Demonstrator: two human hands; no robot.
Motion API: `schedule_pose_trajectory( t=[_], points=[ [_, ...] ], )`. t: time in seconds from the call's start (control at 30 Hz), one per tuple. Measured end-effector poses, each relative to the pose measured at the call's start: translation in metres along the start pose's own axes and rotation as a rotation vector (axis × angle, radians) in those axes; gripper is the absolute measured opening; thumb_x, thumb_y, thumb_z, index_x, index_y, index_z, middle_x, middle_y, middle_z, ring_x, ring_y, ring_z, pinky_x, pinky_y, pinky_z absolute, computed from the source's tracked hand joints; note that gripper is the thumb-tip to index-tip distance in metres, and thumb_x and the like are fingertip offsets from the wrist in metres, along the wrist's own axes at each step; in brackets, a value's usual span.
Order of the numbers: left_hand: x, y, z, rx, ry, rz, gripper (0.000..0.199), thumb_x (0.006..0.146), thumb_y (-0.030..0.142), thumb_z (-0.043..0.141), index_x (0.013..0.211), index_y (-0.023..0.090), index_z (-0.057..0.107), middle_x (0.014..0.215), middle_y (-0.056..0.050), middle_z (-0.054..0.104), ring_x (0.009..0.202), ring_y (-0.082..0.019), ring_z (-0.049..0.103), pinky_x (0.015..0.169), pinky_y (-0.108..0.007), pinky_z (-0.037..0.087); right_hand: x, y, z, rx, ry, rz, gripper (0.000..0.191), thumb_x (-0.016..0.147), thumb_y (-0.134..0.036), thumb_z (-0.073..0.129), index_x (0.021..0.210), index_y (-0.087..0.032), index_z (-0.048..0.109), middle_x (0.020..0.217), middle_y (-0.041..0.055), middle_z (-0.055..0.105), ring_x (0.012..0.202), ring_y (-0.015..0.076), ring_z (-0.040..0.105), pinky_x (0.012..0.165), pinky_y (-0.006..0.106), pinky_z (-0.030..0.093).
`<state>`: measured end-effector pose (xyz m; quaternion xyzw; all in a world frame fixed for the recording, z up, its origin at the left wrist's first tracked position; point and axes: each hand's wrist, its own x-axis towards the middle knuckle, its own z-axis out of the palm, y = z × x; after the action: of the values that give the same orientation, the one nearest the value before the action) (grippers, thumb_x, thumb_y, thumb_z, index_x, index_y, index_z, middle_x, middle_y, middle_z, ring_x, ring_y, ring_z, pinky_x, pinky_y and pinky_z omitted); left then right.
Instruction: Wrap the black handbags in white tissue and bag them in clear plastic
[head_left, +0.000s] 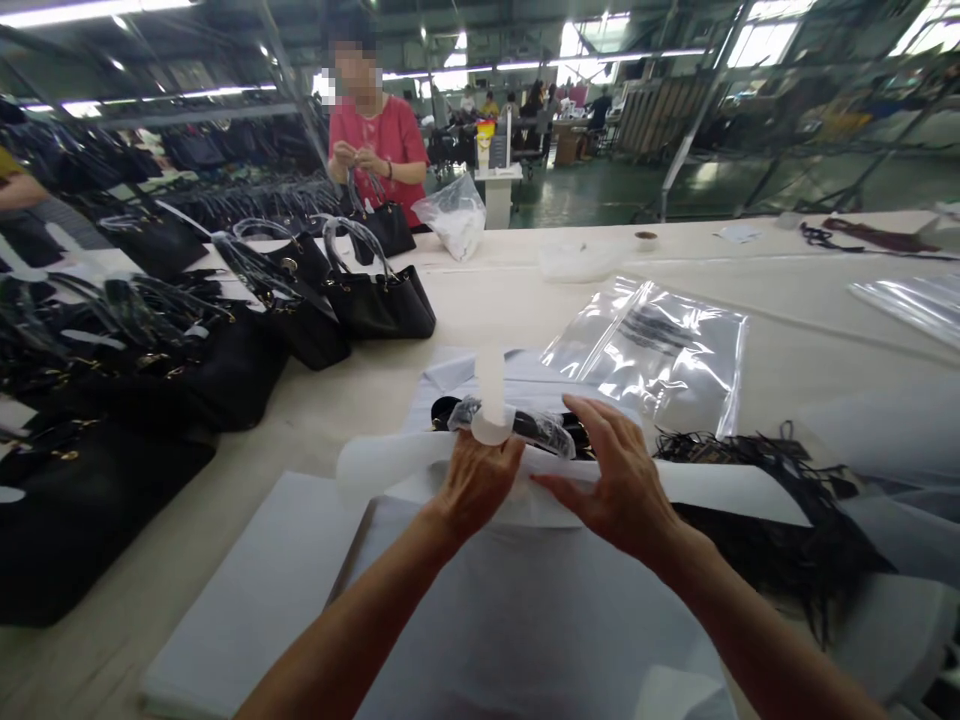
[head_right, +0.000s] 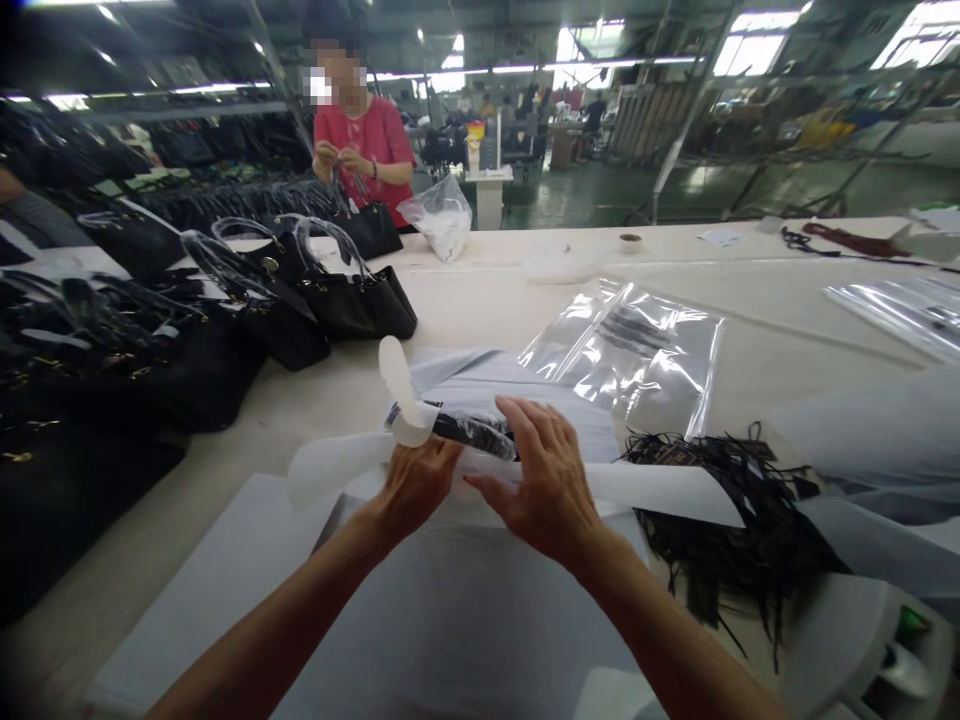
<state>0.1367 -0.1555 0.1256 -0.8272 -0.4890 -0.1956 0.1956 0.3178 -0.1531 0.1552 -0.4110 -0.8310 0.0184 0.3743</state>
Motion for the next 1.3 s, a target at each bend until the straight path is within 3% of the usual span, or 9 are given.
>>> schedule_pose_trajectory(
  t=[0.17,0.33,0.47,0.57,0.67,0.8,0.97,1.13,1.3],
  points=[
    [0.019,-0.008,0.017,-0.009,-0.054,0.001,0.019,0.083,0.008,0.046,0.08,0.014,0.064,0.07,-0.007,0.065,0.066,-0.023,0.059,0.062,-0.034,0.046,0.03,0.006,0.028,0.015,-0.142,0.108,0.072,0.071,-0.018,0.063,0.137,-0.019,0.034,0.097,0.0076,0.068,0.088,0.0249,0.062,0.083,0.041,0.047],
    [0.028,-0.016,0.031,-0.005,-0.033,0.016,0.019,0.081,0.006,0.046,0.073,0.011,0.063,0.066,-0.008,0.063,0.065,-0.022,0.06,0.065,-0.034,0.048,0.029,0.018,0.04,-0.06,-0.214,0.145,0.066,0.07,-0.02,0.061,0.133,-0.019,0.04,0.094,0.0078,0.069,0.083,0.0243,0.063,0.076,0.037,0.048],
    [0.012,-0.008,0.031,-0.011,0.187,0.017,0.018,0.084,0.007,0.044,0.087,0.01,0.061,0.078,-0.011,0.065,0.079,-0.024,0.061,0.076,-0.038,0.048,0.028,0.024,0.048,-0.087,-0.177,0.184,0.048,0.073,-0.02,0.055,0.121,-0.018,0.05,0.093,0.0078,0.07,0.083,0.0239,0.064,0.075,0.035,0.048],
    [-0.01,0.005,0.034,-0.094,0.322,0.123,0.024,0.086,0.009,0.044,0.107,0.008,0.056,0.096,-0.013,0.064,0.101,-0.024,0.057,0.089,-0.038,0.044,0.029,0.027,0.052,-0.062,-0.132,0.232,0.043,0.072,-0.017,0.053,0.115,-0.02,0.053,0.095,0.0062,0.07,0.083,0.0226,0.065,0.074,0.032,0.048],
    [-0.023,0.013,0.046,-0.106,0.189,0.112,0.032,0.09,0.015,0.041,0.119,0.006,0.049,0.113,-0.016,0.061,0.117,-0.026,0.049,0.097,-0.038,0.041,0.029,0.028,0.053,-0.032,-0.11,0.216,0.039,0.072,-0.015,0.053,0.111,-0.019,0.054,0.096,0.0066,0.07,0.084,0.0229,0.065,0.074,0.033,0.048],
    [-0.018,0.011,0.063,-0.115,0.018,0.006,0.05,0.09,0.041,0.047,0.122,0.003,0.046,0.118,-0.021,0.058,0.115,-0.032,0.051,0.097,-0.044,0.04,0.027,0.025,0.05,0.03,-0.08,0.118,0.028,0.075,-0.015,0.052,0.102,-0.019,0.058,0.094,0.0074,0.07,0.084,0.0227,0.064,0.076,0.035,0.046],
    [0.0,-0.001,0.07,-0.173,-0.07,0.015,0.05,0.087,0.032,0.049,0.128,0.005,0.041,0.127,-0.023,0.05,0.125,-0.033,0.041,0.103,-0.05,0.033,0.024,0.02,0.048,0.25,0.016,0.054,0.011,0.079,-0.016,0.048,0.08,-0.019,0.058,0.074,0.004,0.065,0.07,0.0174,0.058,0.068,0.03,0.044],
    [0.011,-0.009,0.065,-0.103,-0.093,0.11,0.025,0.083,0.028,0.053,0.1,0.011,0.058,0.094,-0.014,0.062,0.094,-0.03,0.057,0.086,-0.047,0.045,0.016,0.013,0.046,0.539,0.029,0.199,0.004,0.075,-0.019,0.053,0.075,-0.019,0.057,0.063,-0.0015,0.058,0.059,0.012,0.05,0.057,0.024,0.041],
    [0.005,-0.01,0.043,-0.116,-0.148,0.136,0.017,0.083,0.035,0.053,0.08,0.019,0.057,0.072,-0.004,0.057,0.069,-0.022,0.054,0.068,-0.038,0.044,0.003,0.002,0.038,0.775,0.056,0.343,0.011,0.077,-0.027,0.053,0.07,-0.019,0.054,0.057,-0.0039,0.051,0.053,0.0094,0.044,0.051,0.021,0.037]
  ],
)
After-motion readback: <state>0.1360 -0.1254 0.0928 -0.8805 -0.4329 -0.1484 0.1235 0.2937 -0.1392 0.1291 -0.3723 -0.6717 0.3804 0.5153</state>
